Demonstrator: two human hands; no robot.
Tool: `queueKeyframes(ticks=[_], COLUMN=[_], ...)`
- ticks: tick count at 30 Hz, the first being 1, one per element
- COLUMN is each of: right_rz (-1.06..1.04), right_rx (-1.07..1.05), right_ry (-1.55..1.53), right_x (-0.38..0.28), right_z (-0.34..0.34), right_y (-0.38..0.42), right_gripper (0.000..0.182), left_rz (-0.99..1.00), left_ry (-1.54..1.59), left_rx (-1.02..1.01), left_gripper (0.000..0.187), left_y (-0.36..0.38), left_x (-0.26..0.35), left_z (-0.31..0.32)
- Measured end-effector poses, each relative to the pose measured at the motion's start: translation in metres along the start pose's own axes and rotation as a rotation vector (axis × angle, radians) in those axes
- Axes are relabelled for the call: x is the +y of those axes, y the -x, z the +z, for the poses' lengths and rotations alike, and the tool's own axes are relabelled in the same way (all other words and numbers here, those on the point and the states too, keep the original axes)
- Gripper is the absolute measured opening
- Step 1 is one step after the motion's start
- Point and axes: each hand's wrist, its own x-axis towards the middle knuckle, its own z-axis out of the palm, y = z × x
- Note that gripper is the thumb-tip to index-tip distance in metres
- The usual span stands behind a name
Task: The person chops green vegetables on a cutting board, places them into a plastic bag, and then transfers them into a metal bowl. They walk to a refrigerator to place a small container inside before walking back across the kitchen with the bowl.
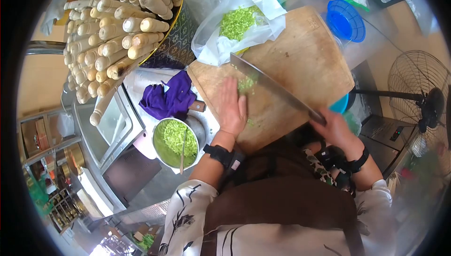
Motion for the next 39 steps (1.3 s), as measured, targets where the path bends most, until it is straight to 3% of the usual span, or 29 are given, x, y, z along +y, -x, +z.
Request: queueKeyframes(ticks=[1, 7, 10, 15, 18, 21, 24, 29, 31, 35, 39], right_rz=[0.018, 0.041, 0.057, -0.103, -0.240, -0.089, -0.209, -0.074, 0.031, 0.247, 0.407], right_rx=[-0.009, 0.011, -0.178, -0.378, -0.395, -0.519, -0.382, -0.263, -0.259, -0.245, -0.149], right_ry=[-0.023, -0.108, -0.199, -0.048, -0.058, -0.001, 0.050, -0.007, -0.130, -0.453, -0.781], right_x=[0.001, -0.002, -0.005, 0.016, 0.020, 0.018, 0.014, 0.017, 0.006, 0.014, 0.019], right_z=[0.001, -0.009, -0.027, -0.020, -0.012, -0.019, -0.023, -0.021, -0.023, -0.010, 0.006], right_y=[0.002, 0.031, 0.040, 0.051, 0.048, 0.035, 0.018, -0.001, -0.005, 0.010, 0.046], right_gripper=[0.018, 0.018, 0.017, 0.021, 0.018, 0.017, 0.017, 0.022, 0.020, 0.016, 0.008], left_rz=[-0.016, -0.257, -0.283, -0.317, -0.317, -0.337, -0.390, -0.428, -0.386, -0.122, -0.068], left_ry=[0.243, 0.682, 0.857, 0.961, 0.929, 0.898, 0.887, 0.765, 0.643, 0.039, -0.123], left_rx=[-0.014, 0.391, 0.474, 0.536, 0.523, 0.511, 0.500, 0.441, 0.397, 0.176, 0.133], left_gripper=[0.048, 0.049, 0.048, 0.051, 0.051, 0.052, 0.052, 0.051, 0.050, 0.044, 0.043], left_y=[0.005, 0.010, 0.008, 0.001, -0.001, 0.000, 0.004, 0.010, 0.013, -0.002, -0.019], left_x=[0.001, -0.002, -0.009, -0.001, 0.000, -0.007, -0.013, -0.005, -0.009, -0.017, -0.011], left_z=[0.000, -0.021, -0.032, -0.053, -0.061, -0.061, -0.058, -0.045, -0.030, -0.008, 0.007])
